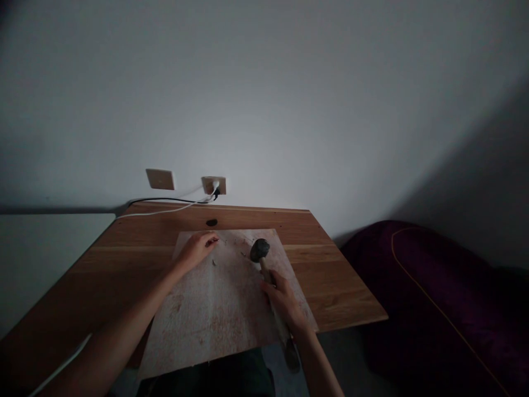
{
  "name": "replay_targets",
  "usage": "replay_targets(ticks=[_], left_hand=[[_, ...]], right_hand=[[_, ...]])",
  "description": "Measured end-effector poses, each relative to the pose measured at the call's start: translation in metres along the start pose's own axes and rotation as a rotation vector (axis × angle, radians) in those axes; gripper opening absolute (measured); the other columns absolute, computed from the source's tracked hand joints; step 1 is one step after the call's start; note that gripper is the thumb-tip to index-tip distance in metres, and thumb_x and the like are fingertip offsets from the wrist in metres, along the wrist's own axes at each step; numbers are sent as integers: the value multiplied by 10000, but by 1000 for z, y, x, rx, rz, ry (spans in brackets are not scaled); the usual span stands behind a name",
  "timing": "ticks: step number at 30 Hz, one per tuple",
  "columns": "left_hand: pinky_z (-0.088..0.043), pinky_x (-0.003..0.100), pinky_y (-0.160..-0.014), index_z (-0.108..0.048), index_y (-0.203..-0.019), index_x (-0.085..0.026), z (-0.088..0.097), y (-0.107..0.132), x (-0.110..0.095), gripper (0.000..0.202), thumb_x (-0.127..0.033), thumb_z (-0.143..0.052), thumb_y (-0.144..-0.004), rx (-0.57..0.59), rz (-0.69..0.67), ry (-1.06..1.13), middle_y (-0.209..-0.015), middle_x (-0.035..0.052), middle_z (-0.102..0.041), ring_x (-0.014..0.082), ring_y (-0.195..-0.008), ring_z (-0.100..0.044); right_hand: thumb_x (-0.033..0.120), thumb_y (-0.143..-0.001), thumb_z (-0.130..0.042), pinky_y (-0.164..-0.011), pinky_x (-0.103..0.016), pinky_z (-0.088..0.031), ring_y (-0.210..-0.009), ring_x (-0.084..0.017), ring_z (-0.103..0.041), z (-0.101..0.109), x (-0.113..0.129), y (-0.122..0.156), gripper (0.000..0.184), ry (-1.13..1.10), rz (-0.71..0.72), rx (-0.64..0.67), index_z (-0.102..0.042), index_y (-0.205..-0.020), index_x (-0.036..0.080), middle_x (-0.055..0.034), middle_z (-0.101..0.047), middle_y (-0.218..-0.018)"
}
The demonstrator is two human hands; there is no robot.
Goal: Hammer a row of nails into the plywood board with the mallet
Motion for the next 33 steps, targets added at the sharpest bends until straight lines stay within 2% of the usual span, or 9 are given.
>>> replay_targets(ticks=[3, 7, 10, 13, 16, 19, 22, 26, 33], left_hand=[[-540, 307, -867, -723, -899, -224, 1, 1, -2, 149, -83, -674, -891, 12, -15, -23, -957, 38, -776, 204, -900, -727], [-540, 303, -848, -706, -879, -212, -3, 0, 0, 112, -100, -709, -883, 31, -3, 36, -949, 46, -775, 210, -897, -734], [-545, 306, -856, -708, -1023, -218, -5, -2, 4, 204, -85, -713, -868, 20, 25, 79, -978, 48, -784, 213, -907, -743], [-551, 309, -844, -652, -1233, -216, -5, -1, 7, 399, -90, -710, -859, 13, 64, 93, -988, 48, -786, 216, -903, -746], [-554, 310, -848, -609, -1310, -214, -5, 2, 7, 441, -136, -691, -883, 22, 55, 123, -981, 39, -785, 215, -908, -746], [-554, 313, -850, -552, -1391, -212, -4, 4, 7, 524, -125, -658, -886, 22, 45, 140, -986, 40, -782, 216, -917, -747], [-549, 303, -820, -471, -1478, -196, -5, 5, 11, 654, -86, -647, -858, 14, 76, 142, -967, 40, -780, 210, -900, -744], [-546, 304, -832, -442, -1509, -210, -6, 4, 13, 693, -137, -684, -863, 5, 94, 169, -980, 23, -782, 193, -890, -737], [-548, 301, -826, -472, -1502, -201, -6, 1, 13, 703, -111, -711, -847, 9, 104, 163, -954, 20, -797, 197, -894, -751]], right_hand=[[511, -872, -615, -444, -239, -387, -460, -121, -504, 3, -3, -1, 341, -25, 18, 128, -639, -986, 190, 72, -536, -555], [548, -899, -567, -340, -216, -287, -344, -88, -437, 1, 1, -6, 353, 40, -27, 104, -593, -1002, 211, 104, -499, -571], [580, -898, -565, -337, -193, -283, -358, -66, -452, -10, 26, -12, 363, 23, 23, 62, -547, -944, 221, 104, -495, -621], [626, -904, -542, -335, -192, -315, -358, -70, -461, -31, 59, -20, 394, -13, 100, 116, -495, -932, 236, 112, -490, -618], [594, -933, -498, -347, -202, -369, -368, -88, -485, -57, 79, -31, 363, 21, 171, 180, -487, -1007, 239, 119, -476, -612], [491, -943, -459, -330, -205, -375, -364, -105, -520, -78, 78, -43, 279, 169, 144, 183, -508, -1037, 233, 105, -496, -613], [418, -939, -442, -307, -214, -384, -352, -127, -539, -89, 70, -48, 236, 246, 98, 176, -527, -1036, 221, 88, -519, -595], [405, -998, -371, -345, -210, -419, -397, -154, -588, -88, 67, -45, 299, 286, 119, 97, -531, -1167, 217, 80, -536, -562], [301, -1013, -412, -387, -223, -437, -410, -151, -599, -86, 70, -43, 330, 443, 95, 105, -602, -1244, 160, 22, -609, -609]])
Point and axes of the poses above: each hand's wrist, its own y-axis away from the middle knuckle, its own z-axis out of the back of the hand, x = y × z, the point moved 3 cm from there along -y, towards the middle knuckle
